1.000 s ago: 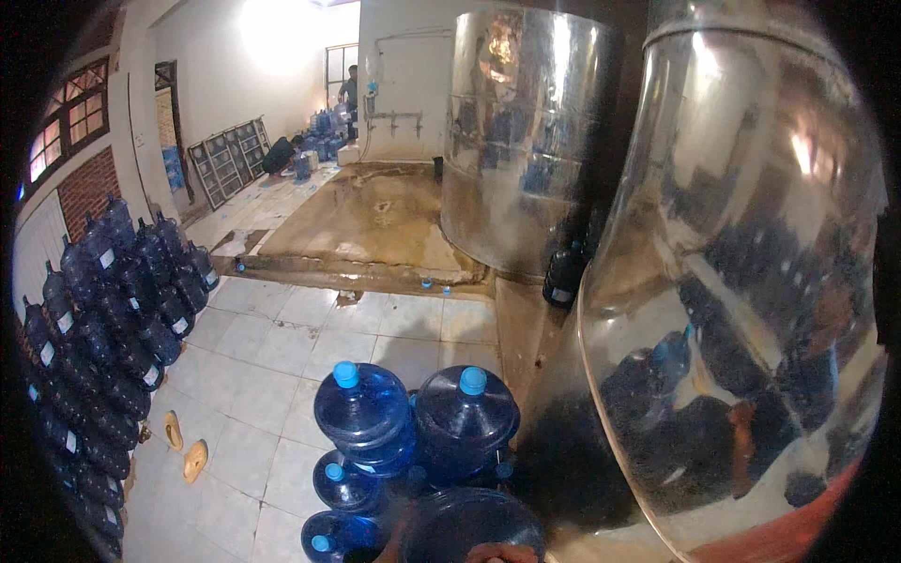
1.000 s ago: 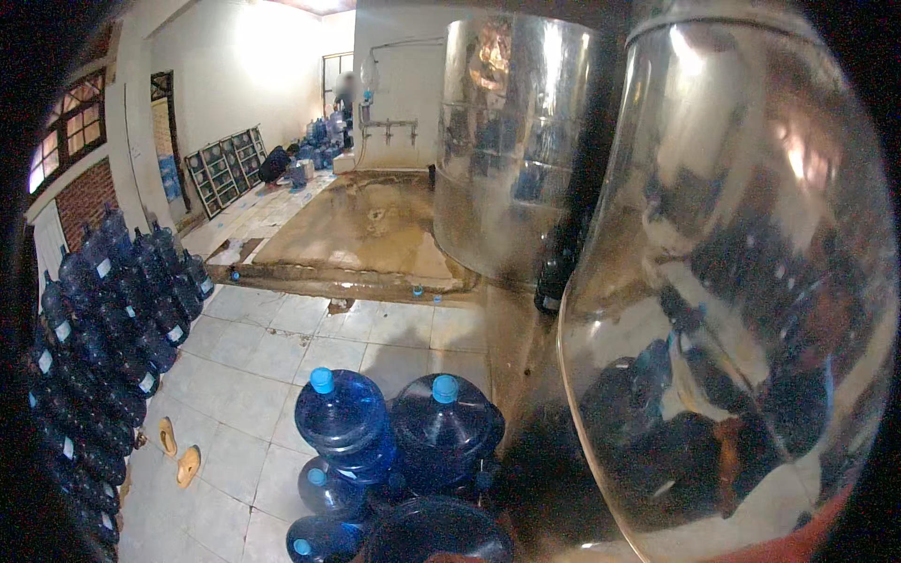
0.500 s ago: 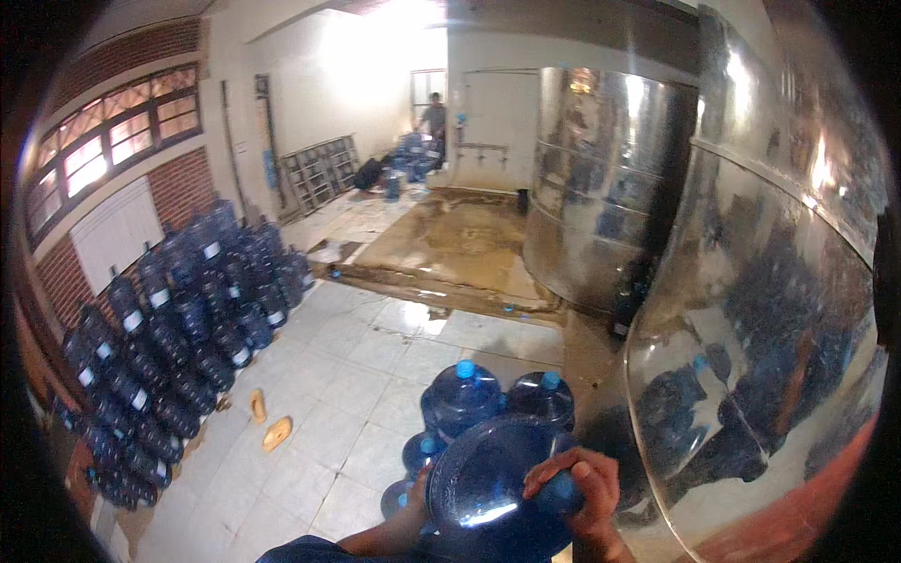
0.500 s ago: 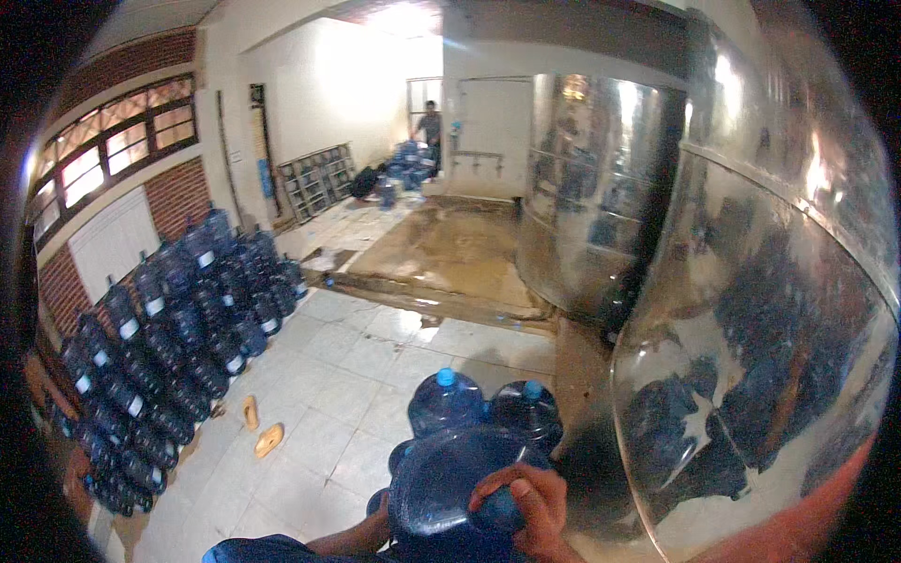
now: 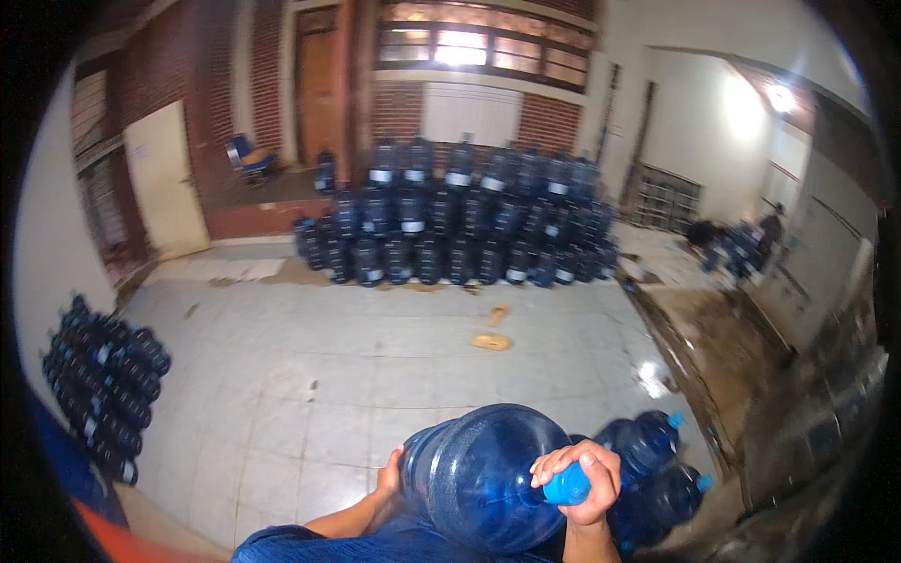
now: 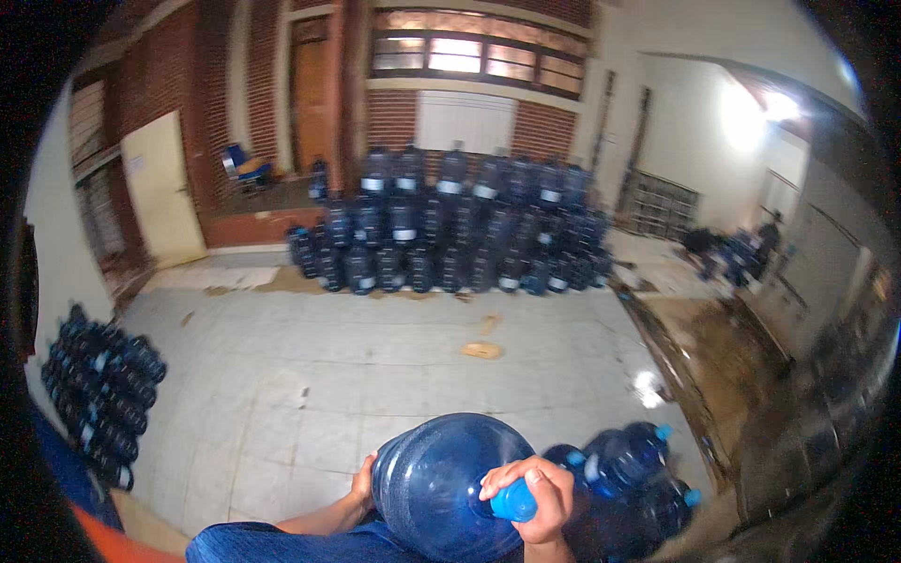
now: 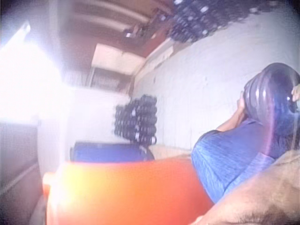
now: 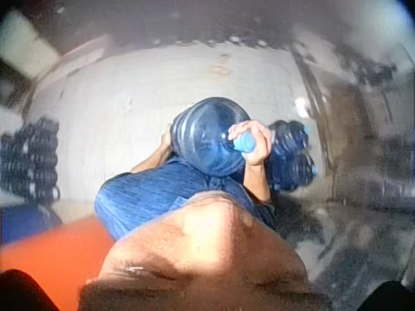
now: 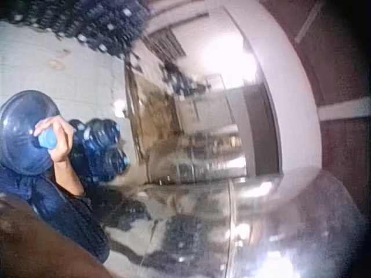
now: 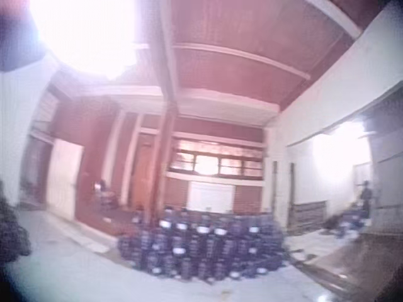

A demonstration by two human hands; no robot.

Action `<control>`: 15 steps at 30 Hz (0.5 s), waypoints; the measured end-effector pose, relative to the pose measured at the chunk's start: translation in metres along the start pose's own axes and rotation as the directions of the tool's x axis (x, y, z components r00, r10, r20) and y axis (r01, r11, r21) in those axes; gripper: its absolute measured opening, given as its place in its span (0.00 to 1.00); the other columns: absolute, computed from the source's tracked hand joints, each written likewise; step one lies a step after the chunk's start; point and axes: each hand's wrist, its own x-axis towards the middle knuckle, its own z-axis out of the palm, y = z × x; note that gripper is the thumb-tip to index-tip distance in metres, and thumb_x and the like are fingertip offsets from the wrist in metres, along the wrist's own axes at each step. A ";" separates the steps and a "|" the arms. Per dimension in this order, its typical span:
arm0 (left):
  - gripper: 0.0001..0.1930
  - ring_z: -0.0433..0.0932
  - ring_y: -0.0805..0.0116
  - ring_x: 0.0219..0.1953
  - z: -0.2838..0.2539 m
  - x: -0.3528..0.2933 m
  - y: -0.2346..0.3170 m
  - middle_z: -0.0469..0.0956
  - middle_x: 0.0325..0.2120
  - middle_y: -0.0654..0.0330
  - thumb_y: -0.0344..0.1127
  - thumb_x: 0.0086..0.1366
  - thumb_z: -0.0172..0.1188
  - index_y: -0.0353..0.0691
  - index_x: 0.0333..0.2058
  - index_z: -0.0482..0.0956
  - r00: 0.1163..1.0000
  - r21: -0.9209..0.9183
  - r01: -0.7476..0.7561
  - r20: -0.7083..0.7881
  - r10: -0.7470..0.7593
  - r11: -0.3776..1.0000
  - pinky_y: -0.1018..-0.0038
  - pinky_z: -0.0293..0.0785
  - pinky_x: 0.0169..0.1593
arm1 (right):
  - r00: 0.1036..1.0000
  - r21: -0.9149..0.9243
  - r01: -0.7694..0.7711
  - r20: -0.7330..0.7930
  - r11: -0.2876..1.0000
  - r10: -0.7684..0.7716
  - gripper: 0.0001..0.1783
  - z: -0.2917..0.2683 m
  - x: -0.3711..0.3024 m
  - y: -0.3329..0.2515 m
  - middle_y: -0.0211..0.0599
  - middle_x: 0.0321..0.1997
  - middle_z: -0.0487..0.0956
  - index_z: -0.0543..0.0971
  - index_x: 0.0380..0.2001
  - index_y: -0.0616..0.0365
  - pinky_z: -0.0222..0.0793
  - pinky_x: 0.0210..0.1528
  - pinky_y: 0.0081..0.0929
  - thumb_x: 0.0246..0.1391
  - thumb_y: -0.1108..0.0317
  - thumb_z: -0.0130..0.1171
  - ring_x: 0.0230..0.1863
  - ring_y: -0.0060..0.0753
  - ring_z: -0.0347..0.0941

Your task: The person repeatedly picks up large blue water jugs, places them on a wooden table, and uses a green handheld sealing tool to press down on the caps. The person then carries the sealed jugs to a storage area and stacks them with other jugs before returning to repeat the process.

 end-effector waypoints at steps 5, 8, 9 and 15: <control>0.36 0.80 0.58 0.40 -0.112 -0.050 0.046 0.79 0.42 0.49 0.60 0.60 0.61 0.27 0.51 0.74 0.929 -0.185 -0.278 -0.303 0.214 0.943 0.60 0.79 0.44 | 0.940 0.109 -0.247 0.269 0.963 0.211 0.16 0.092 0.052 0.090 0.55 0.24 0.77 0.74 0.27 0.72 0.74 0.38 0.42 0.59 0.69 0.42 0.27 0.46 0.76; 0.34 0.80 0.59 0.41 -0.165 -0.056 0.078 0.79 0.42 0.50 0.58 0.61 0.60 0.28 0.49 0.76 0.922 -0.367 -0.312 -0.340 0.186 0.876 0.61 0.79 0.44 | 0.870 0.111 -0.330 0.420 0.938 0.256 0.16 0.156 0.082 0.148 0.55 0.24 0.77 0.74 0.27 0.71 0.74 0.38 0.43 0.59 0.69 0.43 0.27 0.46 0.76; 0.33 0.80 0.59 0.41 -0.196 -0.046 0.096 0.80 0.42 0.50 0.58 0.61 0.60 0.29 0.48 0.76 0.901 -0.375 -0.365 -0.373 0.222 0.852 0.61 0.79 0.45 | 0.859 0.137 -0.339 0.448 0.931 0.247 0.16 0.180 0.093 0.170 0.55 0.24 0.77 0.74 0.26 0.71 0.74 0.38 0.43 0.59 0.69 0.43 0.27 0.46 0.76; 0.30 0.81 0.63 0.39 -0.329 -0.028 0.205 0.81 0.39 0.53 0.57 0.60 0.62 0.30 0.44 0.80 0.764 -0.444 -0.579 -0.589 0.264 0.684 0.66 0.79 0.44 | 0.741 0.208 -0.433 0.635 0.877 0.216 0.16 0.326 0.156 0.279 0.55 0.24 0.77 0.74 0.26 0.70 0.74 0.38 0.44 0.59 0.68 0.44 0.26 0.46 0.76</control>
